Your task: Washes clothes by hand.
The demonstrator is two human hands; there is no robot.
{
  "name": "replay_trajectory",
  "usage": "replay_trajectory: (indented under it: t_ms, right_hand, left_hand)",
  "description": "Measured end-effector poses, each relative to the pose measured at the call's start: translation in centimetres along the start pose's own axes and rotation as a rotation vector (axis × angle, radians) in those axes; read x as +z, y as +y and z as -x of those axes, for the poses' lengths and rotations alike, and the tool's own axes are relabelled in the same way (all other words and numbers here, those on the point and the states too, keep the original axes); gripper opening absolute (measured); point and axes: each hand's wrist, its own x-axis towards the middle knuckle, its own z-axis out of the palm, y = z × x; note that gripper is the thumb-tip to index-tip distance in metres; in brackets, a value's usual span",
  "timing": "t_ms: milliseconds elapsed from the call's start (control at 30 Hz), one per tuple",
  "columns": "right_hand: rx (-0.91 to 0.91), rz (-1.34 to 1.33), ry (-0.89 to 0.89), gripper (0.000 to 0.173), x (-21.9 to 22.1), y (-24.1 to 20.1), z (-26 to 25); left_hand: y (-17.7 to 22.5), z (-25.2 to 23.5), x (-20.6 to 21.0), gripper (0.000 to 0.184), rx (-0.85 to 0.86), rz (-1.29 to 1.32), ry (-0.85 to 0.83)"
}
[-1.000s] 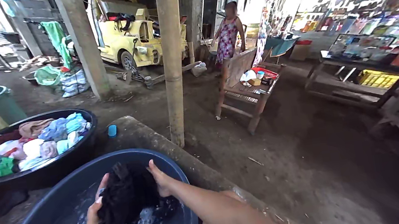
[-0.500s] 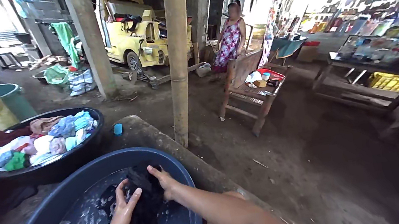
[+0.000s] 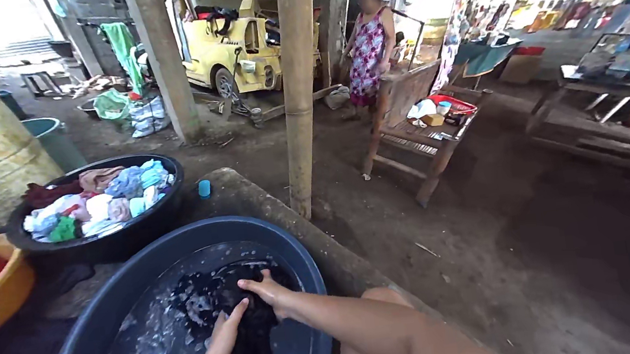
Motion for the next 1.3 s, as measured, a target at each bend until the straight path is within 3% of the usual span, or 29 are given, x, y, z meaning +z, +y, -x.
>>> replay_trajectory:
  t_ms: [100, 233, 367, 500, 600, 733, 800, 867, 933, 1000, 1067, 1167, 1233, 1300]
  right_hand:
    - [0.012, 0.097, -0.057, 0.091, 0.1, -0.1, 0.4]
    - [-0.092, 0.15, -0.278, 0.079, 1.0, -0.8, 1.6]
    - [-0.224, 0.347, -0.326, 0.065, 1.1, -1.0, 0.3]
    - [-0.334, 0.842, -0.377, 0.063, -0.1, -0.6, -1.6]
    - [-0.353, 1.095, -0.431, 0.069, -1.5, -0.2, -3.1]
    - [-0.301, 1.305, -0.477, 0.074, -0.9, -0.1, -3.4]
    - [-0.262, 1.388, -0.532, 0.073, -0.6, 0.6, -4.2]
    - [-0.23, 1.465, -0.591, 0.069, 0.2, 1.1, -4.7]
    - [-0.184, 1.536, -0.635, 0.064, 0.5, 0.9, -4.3]
    - [-0.113, 1.565, -0.677, 0.061, 1.4, 0.9, -3.5]
    - [-0.04, 1.589, -0.715, 0.059, 1.9, 1.3, -3.4]
    - [0.03, 1.686, -0.849, 0.057, 2.7, 3.3, -4.5]
    - [0.062, 1.821, -0.919, 0.057, 3.6, 4.2, -5.6]
    - [-0.027, 1.869, -0.884, 0.054, 4.6, 5.6, -8.6]
  left_hand:
    - [-0.5, 0.4, -0.1, 0.057, 0.035, -0.004, 0.047]
    - [1.3, 1.4, -2.5, 0.057, 0.154, 0.044, 0.103]
    - [6.7, 2.9, -6.9, 0.061, 0.457, 0.133, 0.252]
    - [13.8, 10.4, -15.6, 0.078, 1.031, -0.059, 0.665]
    - [18.6, 18.0, -23.8, 0.091, 1.222, -0.43, 1.147]
    - [20.4, 25.3, -33.9, 0.088, 0.969, -0.966, 1.767]
    - [16.5, 26.1, -39.1, 0.084, 0.709, -1.109, 1.838]
    - [9.9, 25.9, -42.7, 0.08, 0.298, -1.122, 1.634]
    - [3.0, 24.5, -43.8, 0.08, -0.141, -0.964, 1.277]
    - [0.0, 23.7, -43.6, 0.099, -0.374, -0.922, 1.139]
    - [-1.0, 23.0, -43.3, 0.1, -0.352, -0.954, 1.209]
    - [-1.6, 22.4, -43.4, 0.083, -0.283, -1.001, 1.33]
    - [-0.9, 22.2, -43.2, 0.07, -0.268, -1.081, 1.304]
    - [1.5, 21.9, -42.2, 0.054, -0.138, -1.274, 1.256]
